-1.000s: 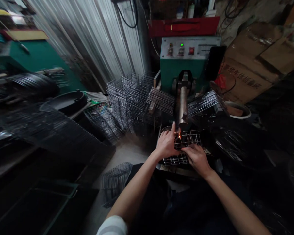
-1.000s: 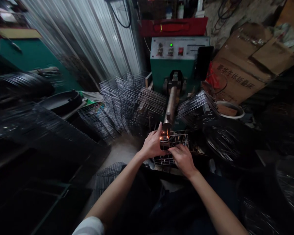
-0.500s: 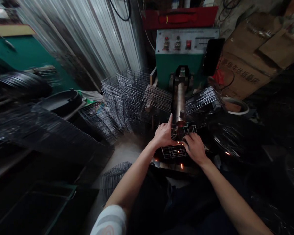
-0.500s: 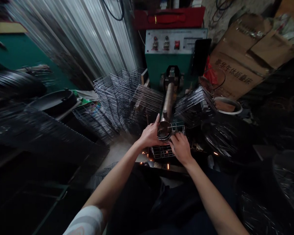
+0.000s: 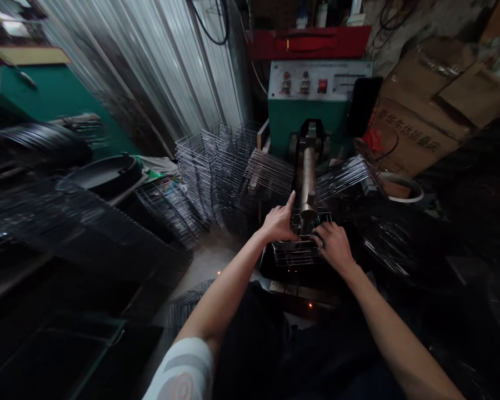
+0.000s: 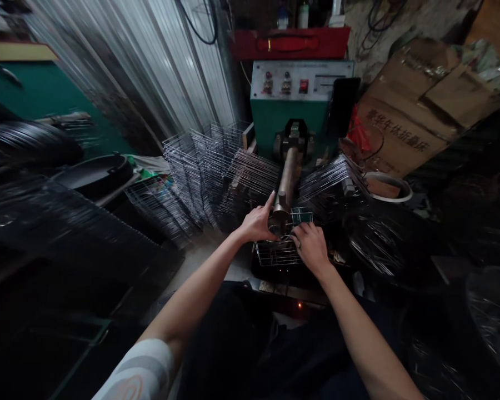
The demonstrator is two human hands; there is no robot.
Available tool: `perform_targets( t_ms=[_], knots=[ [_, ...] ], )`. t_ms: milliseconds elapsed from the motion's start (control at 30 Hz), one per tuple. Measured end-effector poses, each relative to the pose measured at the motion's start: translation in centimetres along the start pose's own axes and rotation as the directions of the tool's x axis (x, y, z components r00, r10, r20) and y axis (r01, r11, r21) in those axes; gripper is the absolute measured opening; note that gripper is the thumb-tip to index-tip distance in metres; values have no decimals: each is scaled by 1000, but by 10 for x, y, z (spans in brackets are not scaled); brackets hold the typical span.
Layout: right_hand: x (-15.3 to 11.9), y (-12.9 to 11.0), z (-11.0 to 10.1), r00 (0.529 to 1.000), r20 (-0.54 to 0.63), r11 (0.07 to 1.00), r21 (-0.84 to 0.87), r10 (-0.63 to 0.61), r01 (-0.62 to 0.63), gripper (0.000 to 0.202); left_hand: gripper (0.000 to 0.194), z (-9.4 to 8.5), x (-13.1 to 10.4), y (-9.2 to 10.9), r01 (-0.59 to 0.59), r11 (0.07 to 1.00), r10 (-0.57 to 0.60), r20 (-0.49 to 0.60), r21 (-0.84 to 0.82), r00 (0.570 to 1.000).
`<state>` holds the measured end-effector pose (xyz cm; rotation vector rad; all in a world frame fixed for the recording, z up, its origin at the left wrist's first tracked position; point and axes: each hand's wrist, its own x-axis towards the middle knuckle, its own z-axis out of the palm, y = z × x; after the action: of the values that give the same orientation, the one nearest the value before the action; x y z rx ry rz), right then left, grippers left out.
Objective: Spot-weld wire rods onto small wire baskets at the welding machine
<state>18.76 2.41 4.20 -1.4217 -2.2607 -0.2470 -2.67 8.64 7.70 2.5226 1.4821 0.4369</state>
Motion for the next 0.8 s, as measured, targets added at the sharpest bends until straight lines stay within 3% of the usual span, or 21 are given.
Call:
perform_targets(
  t_ms=[200,333,400,467,533,567,667,800],
  knots=[
    [0,1,4,1000,-4,997,79,3,-3,18,145,5,0,0,-8,1000,8,-20,-19,1000],
    [4,19,-2,999,-41,965,262,-4,14,23,143,0,-1,-9,-76,997,76,-4,-23,997],
    [18,36,-8,996,-82,948,318,41,-12,23,126,-7,2,-20,-83,997,83,2,-3,997],
    [41,54,-13,993,-68,955,288,95,-72,24,85,-15,11,-31,-26,997,24,30,66,999],
    [70,68,-14,991,82,969,216,107,-123,27,47,-22,24,-41,35,989,-49,94,144,994],
    [84,73,-13,978,190,973,191,90,-127,27,36,-25,32,-45,46,984,-70,135,172,988],
    [119,84,-6,895,446,975,201,-9,-91,19,24,-27,50,-51,34,983,-75,227,182,971],
    [142,94,9,812,580,969,233,-72,-80,15,19,-19,66,-51,61,985,-99,235,163,967]
  ],
)
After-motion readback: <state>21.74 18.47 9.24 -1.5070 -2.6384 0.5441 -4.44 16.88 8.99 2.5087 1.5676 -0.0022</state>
